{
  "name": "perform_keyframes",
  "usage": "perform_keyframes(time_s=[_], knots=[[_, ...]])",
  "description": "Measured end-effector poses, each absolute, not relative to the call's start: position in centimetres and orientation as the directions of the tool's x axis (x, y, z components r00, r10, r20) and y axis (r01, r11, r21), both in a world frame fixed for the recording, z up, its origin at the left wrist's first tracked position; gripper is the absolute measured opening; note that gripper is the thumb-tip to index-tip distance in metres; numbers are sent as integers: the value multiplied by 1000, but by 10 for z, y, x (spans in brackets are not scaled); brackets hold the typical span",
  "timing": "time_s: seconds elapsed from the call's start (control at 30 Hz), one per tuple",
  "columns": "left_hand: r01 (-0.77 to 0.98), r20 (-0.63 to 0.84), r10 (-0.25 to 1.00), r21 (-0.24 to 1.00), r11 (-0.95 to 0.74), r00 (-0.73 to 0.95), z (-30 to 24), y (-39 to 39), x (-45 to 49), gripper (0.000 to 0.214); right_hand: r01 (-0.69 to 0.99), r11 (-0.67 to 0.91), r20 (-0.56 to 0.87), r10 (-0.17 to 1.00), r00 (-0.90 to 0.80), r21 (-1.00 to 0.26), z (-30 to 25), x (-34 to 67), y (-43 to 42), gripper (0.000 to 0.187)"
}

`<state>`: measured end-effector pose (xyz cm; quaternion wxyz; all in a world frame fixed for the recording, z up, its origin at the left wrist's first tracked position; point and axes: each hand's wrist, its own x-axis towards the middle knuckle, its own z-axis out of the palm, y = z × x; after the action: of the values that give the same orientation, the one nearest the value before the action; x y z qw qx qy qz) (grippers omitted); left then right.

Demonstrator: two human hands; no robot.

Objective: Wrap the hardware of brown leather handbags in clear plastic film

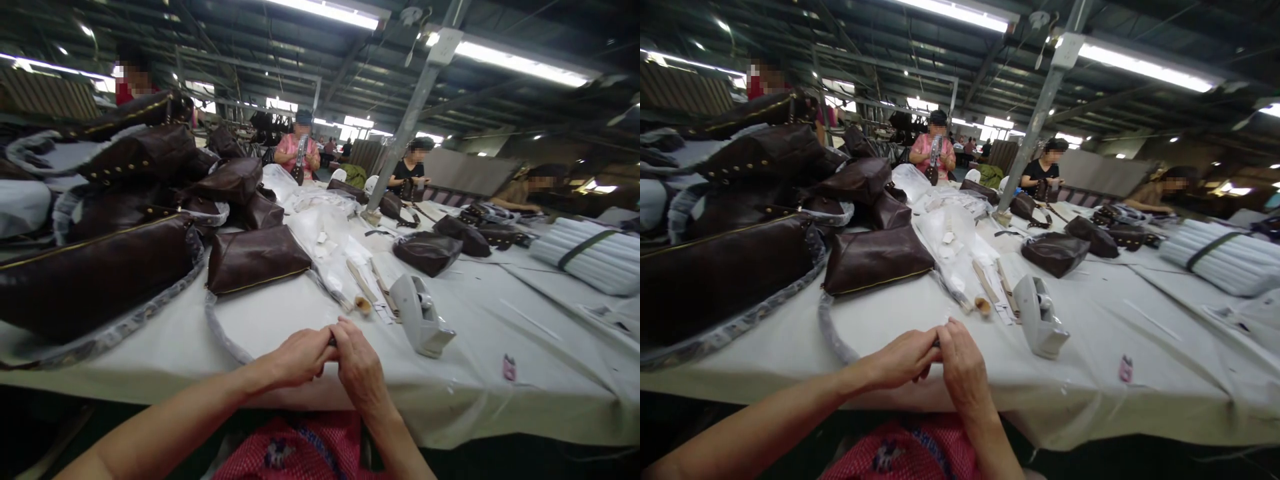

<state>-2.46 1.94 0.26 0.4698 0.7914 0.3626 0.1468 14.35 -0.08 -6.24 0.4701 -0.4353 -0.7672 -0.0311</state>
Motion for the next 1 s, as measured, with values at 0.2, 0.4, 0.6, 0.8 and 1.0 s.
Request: perform_keyframes(time_s=[0.2,0.4,0.6,0.8,1.0], knots=[[160,-179,385,984,82,905,-4,39,-34,25,635,559,744,667,38,-534,-61,138,-2,22],[117,-120,360,993,28,925,-2,51,-53,29,193,472,509,817,271,-860,-67,116,4,20],[364,-100,686,897,-251,721,-3,35,-46,23,661,611,720,677,-152,-435,-68,127,20,35],[231,-146,541,969,-92,828,2,40,-52,19,557,563,679,734,2,-610,-67,123,14,24],[252,-234,381,968,5,894,-5,58,-78,17,-101,340,320,932,172,-935,-80,87,11,16]])
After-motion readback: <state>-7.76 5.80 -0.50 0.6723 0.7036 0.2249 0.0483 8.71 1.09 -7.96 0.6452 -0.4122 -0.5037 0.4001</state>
